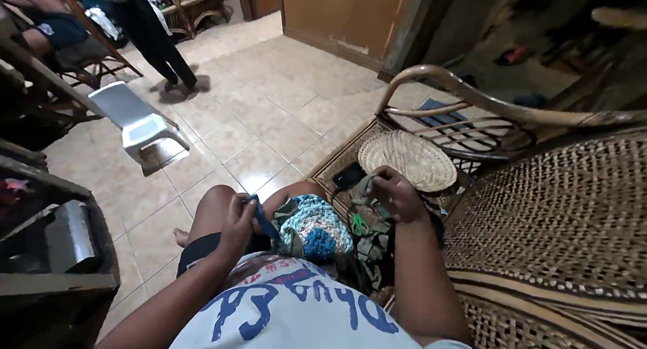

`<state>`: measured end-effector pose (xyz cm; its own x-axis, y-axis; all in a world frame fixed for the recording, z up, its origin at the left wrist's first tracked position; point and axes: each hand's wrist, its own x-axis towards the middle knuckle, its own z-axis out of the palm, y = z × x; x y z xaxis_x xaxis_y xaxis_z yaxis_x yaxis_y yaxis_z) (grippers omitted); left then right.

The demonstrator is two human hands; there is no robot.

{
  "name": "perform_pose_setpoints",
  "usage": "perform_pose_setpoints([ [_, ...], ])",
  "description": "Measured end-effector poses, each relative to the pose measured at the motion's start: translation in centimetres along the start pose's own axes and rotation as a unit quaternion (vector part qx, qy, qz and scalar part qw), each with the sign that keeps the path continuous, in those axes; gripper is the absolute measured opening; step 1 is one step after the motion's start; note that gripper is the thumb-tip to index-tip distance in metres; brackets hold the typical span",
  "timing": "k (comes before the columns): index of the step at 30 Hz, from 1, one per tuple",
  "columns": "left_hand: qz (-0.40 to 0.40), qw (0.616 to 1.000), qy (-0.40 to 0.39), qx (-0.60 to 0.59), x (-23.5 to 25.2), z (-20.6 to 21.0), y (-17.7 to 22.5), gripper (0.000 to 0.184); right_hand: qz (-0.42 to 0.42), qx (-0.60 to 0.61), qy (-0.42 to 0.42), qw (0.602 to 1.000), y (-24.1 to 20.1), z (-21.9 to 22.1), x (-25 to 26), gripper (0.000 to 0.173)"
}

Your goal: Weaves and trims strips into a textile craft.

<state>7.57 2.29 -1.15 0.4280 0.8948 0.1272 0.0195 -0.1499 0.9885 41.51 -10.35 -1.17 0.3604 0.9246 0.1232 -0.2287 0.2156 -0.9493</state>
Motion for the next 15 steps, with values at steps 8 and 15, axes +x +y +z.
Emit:
perform_pose_setpoints([
  [8, 0.068, 0.979, -0.151, 0.121, 0.8, 0.2, 1.8, 0.058, 0.031, -0.026, -0.131, 0.991, -4.8, 9.5, 0.7, 0.014],
  [15, -0.053, 0.955, -0.28, -0.086, 0.5, -0.1, 4.6, 0.048, 0.068, -0.011, -0.218, 0.973, -4.1, 14.7, 1.7, 0.017],
])
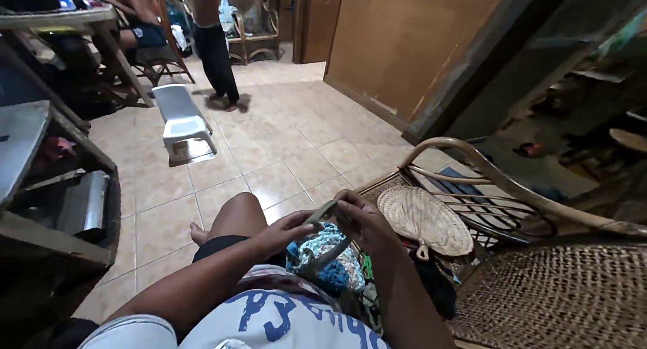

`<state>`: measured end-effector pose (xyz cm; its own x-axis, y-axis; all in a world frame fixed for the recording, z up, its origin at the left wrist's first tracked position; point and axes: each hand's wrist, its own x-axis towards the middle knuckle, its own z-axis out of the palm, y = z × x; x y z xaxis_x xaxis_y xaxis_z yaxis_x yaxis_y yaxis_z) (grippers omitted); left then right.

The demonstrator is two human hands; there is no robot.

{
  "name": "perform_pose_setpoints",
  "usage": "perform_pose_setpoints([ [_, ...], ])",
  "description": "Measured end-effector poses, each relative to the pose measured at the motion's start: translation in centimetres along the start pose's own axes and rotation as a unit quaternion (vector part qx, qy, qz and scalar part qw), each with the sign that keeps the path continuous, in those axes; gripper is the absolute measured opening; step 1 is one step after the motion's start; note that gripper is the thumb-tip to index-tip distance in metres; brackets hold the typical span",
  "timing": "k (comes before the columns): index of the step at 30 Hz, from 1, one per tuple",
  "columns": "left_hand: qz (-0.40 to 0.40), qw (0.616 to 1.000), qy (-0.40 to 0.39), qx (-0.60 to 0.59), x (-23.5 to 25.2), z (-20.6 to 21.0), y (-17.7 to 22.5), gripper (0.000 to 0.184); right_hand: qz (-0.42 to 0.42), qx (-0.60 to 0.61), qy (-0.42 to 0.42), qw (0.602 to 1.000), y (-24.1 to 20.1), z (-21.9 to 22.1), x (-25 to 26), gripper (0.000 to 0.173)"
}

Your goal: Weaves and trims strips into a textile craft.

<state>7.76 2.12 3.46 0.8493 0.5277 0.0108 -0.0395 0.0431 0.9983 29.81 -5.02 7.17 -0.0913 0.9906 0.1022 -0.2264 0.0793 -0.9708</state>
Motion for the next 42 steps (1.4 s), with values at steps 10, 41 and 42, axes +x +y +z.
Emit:
perform_pose_setpoints([
  [10, -0.115, 0.986, -0.074, -0.096, -2.0, -1.6, -1.0, 0.028, -0.018, 0.029, 0.049, 0.998, 0.5, -0.7, 0.3, 0.02],
  [41, -0.138, 0.937, 0.202, -0.249, -0.5, 2.0, -0.9, 0.035, -0.433, -0.542, 0.166, 0.701, 10.8, 2.5, -1.7, 0.013],
  [42, -0.14, 0.936, 0.202, -0.252, -0.5, 2.0, -0.9, 0.033, -0.431, -0.539, 0.166, 0.704, 10.7, 2.6, -1.7, 0.013],
])
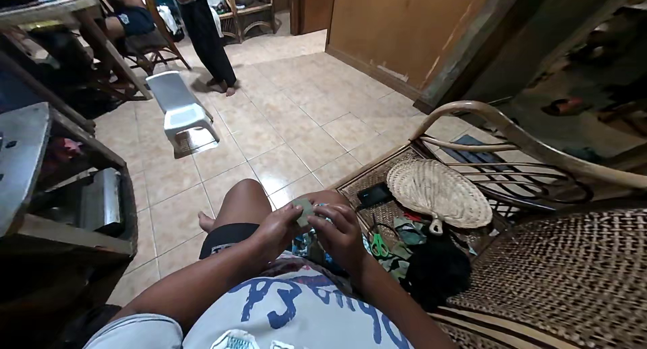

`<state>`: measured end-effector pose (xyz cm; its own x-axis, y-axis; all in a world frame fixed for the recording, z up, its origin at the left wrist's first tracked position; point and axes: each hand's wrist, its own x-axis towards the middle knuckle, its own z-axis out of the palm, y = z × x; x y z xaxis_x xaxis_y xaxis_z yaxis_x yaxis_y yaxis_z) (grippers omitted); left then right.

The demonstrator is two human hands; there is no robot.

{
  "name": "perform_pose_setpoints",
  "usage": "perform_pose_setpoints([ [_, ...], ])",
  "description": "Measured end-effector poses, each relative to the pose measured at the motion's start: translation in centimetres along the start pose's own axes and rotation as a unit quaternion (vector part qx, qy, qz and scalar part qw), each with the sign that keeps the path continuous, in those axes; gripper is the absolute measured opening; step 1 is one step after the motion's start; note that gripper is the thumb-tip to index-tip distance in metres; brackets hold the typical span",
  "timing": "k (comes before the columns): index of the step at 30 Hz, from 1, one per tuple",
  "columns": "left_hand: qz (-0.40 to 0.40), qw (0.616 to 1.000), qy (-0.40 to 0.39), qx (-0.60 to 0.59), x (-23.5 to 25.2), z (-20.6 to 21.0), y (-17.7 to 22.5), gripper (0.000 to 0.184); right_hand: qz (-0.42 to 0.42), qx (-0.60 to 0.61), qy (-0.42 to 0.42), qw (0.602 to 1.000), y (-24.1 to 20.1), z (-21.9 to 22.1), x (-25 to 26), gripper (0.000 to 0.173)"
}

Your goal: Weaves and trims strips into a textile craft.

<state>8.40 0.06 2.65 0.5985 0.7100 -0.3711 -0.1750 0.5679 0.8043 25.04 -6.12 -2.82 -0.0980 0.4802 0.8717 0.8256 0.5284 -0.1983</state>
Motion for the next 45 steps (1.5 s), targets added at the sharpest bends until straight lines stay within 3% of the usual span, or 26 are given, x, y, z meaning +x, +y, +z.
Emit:
perform_pose_setpoints([
  [7, -0.014, 1.0, 0.016, -0.01, -0.1, 0.0, 0.1, 0.025, 0.0, 0.033, -0.027, 0.999, -0.3, 0.1, -0.2, 0.011],
  [13, 0.023, 0.995, 0.098, -0.014, 0.6, -0.4, 1.6, 0.025, -0.041, 0.074, -0.069, 0.994, -1.1, -0.7, 0.2, 0.014],
  [19, 0.009, 0.99, 0.127, -0.067, 1.3, -2.1, 3.3, 0.016, -0.058, 0.152, -0.228, 0.96, -1.9, -1.6, 0.5, 0.012],
  [23, 0.052, 0.994, 0.078, -0.059, 1.6, -4.2, 4.6, 0.023, -0.016, 0.231, -0.274, 0.934, -2.0, -1.7, 0.3, 0.009],
  [27, 0.097, 0.981, 0.141, -0.087, 1.8, -5.4, 6.0, 0.027, 0.065, 0.331, -0.3, 0.892, -0.6, -4.1, 0.9, 0.008],
  [32, 0.116, 0.96, 0.2, -0.16, 3.3, -8.1, 6.1, 0.03, 0.269, 0.438, -0.126, 0.848, 2.6, -6.7, 0.4, 0.01],
  [38, 0.07, 0.952, 0.256, -0.155, 5.6, -11.6, 3.4, 0.026, 0.439, 0.395, 0.17, 0.788, 2.7, -7.3, 1.8, 0.017],
  [42, 0.045, 0.967, 0.244, -0.06, 6.2, -13.5, 2.5, 0.029, 0.493, 0.343, 0.245, 0.761, 3.3, -7.3, 2.0, 0.012],
  [45, 0.071, 0.982, 0.171, 0.032, 5.2, -13.3, 2.6, 0.03, 0.537, 0.309, 0.293, 0.728, 4.3, -7.8, 2.1, 0.007],
])
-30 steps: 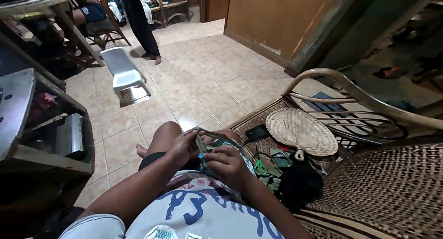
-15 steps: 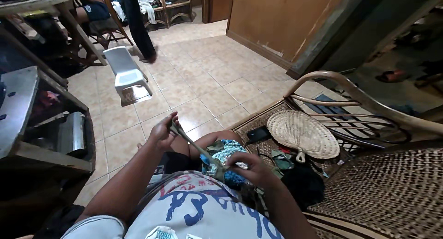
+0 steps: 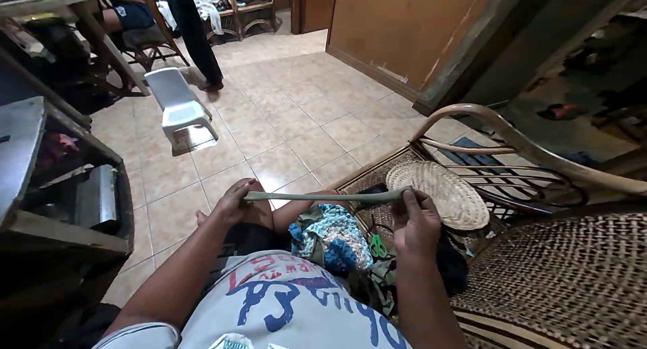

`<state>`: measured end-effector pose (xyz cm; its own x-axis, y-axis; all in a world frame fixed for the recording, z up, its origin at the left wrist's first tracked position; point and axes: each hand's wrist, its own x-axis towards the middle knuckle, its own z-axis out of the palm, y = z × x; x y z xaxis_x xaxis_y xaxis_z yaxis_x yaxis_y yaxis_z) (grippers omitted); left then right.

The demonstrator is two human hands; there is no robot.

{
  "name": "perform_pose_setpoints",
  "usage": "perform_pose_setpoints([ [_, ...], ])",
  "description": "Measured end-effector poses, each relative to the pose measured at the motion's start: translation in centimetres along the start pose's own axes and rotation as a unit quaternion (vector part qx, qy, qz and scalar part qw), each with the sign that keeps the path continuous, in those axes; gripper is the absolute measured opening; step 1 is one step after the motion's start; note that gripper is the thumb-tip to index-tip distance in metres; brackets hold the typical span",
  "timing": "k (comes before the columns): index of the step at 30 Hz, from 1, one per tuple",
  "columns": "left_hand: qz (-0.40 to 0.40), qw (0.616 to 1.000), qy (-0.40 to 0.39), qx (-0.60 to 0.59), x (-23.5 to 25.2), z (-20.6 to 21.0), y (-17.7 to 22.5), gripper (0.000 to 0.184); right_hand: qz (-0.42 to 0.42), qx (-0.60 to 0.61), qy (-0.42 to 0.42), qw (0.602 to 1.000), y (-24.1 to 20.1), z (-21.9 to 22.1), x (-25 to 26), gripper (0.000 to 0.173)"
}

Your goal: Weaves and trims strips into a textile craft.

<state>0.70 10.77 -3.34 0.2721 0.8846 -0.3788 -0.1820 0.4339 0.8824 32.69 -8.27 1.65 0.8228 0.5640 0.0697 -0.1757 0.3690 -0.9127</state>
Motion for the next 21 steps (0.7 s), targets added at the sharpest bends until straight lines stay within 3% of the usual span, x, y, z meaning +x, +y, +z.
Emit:
perform_pose_setpoints([
  [4, 0.083, 0.991, -0.081, 0.067, -0.7, 0.2, 0.2, 0.034, 0.007, 0.001, 0.069, 0.998, 0.3, -1.4, 2.0, 0.005],
  [16, 0.088, 0.989, -0.097, 0.067, -1.1, 1.4, 0.6, 0.04, 0.035, 0.002, 0.156, 0.987, 1.7, -4.4, 4.8, 0.014],
  [21, 0.107, 0.989, -0.043, 0.09, -1.4, 2.2, 1.0, 0.036, 0.027, -0.006, 0.143, 0.989, 2.2, -4.6, 4.8, 0.01],
])
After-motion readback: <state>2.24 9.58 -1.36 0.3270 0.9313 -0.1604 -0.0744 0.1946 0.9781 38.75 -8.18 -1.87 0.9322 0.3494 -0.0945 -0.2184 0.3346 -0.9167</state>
